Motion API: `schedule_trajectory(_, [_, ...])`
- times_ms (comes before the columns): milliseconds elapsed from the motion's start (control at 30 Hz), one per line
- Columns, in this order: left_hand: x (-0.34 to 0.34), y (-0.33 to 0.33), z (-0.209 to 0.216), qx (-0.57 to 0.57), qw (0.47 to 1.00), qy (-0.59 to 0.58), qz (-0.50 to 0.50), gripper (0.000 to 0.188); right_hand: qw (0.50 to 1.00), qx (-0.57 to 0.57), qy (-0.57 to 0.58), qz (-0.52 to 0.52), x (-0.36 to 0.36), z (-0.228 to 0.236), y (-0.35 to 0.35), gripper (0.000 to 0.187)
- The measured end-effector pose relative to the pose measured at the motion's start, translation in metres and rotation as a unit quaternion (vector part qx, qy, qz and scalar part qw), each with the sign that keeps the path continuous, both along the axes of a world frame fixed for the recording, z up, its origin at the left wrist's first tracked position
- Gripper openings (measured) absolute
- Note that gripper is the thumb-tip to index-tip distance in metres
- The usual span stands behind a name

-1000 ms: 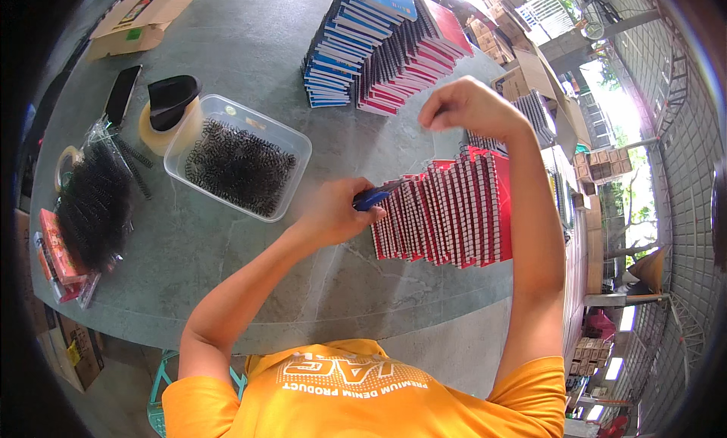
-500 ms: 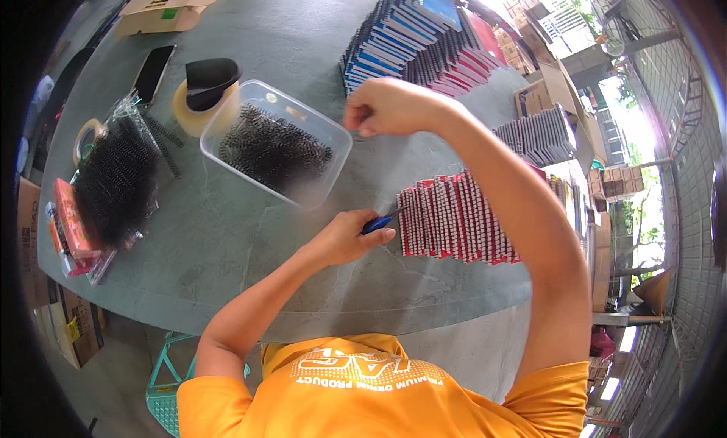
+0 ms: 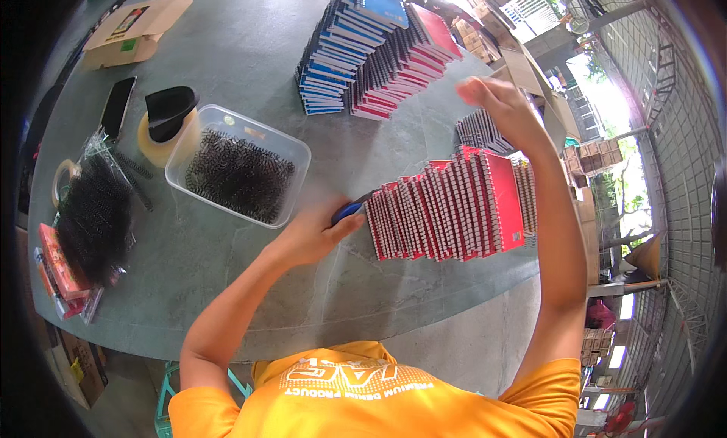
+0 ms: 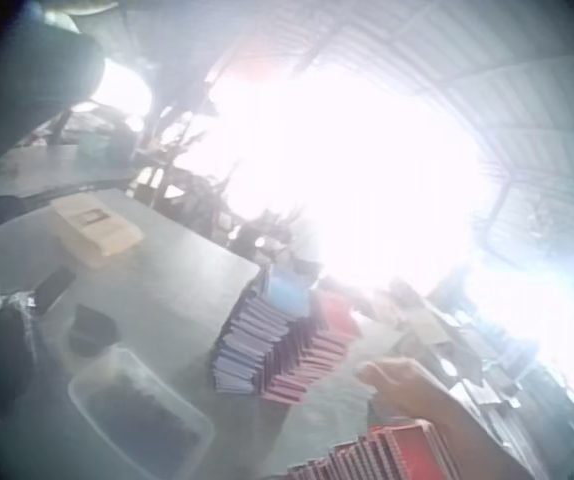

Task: The person uses a pair of pliers to cut and bend the ends of plastic spiral bindings on a stack of notebooks.

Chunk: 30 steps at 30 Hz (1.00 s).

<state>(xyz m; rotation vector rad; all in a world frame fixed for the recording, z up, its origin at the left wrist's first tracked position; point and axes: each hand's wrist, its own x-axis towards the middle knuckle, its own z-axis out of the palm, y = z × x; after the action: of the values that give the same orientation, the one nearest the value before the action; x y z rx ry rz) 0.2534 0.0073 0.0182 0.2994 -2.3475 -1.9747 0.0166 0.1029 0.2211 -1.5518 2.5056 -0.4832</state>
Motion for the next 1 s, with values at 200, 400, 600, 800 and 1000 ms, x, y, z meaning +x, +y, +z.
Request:
schedule_trajectory(200, [-0.046, 0.000, 0.044, -0.202, 0.959, 0.188, 0.065, 0.045, 0.953, -0.041, -0.280, -0.110, -0.021, -0.039, 0.037, 0.059])
schedule_trajectory(400, [-0.074, 0.005, 0.053, -0.275, 0.933, 0.220, 0.072, 0.045, 0.955, 0.063, -0.290, -0.006, -0.017, -0.039, 0.026, 0.046])
schedule_trajectory(600, [-0.084, 0.010, 0.051, -0.267, 0.923, 0.261, 0.094, 0.042, 0.939, 0.125, -0.321, 0.005, -0.016, -0.030, 0.020, 0.025])
schedule_trajectory(800, [-0.087, 0.011, 0.057, -0.297, 0.935, 0.181, 0.065, 0.036, 0.926, 0.167, -0.337, 0.025, -0.015, -0.024, 0.010, 0.018])
schedule_trajectory(1000, [-0.082, 0.009, 0.049, -0.292, 0.934, 0.174, 0.111, 0.037, 0.926, 0.202, -0.313, 0.060, -0.015, -0.014, 0.001, 0.016])
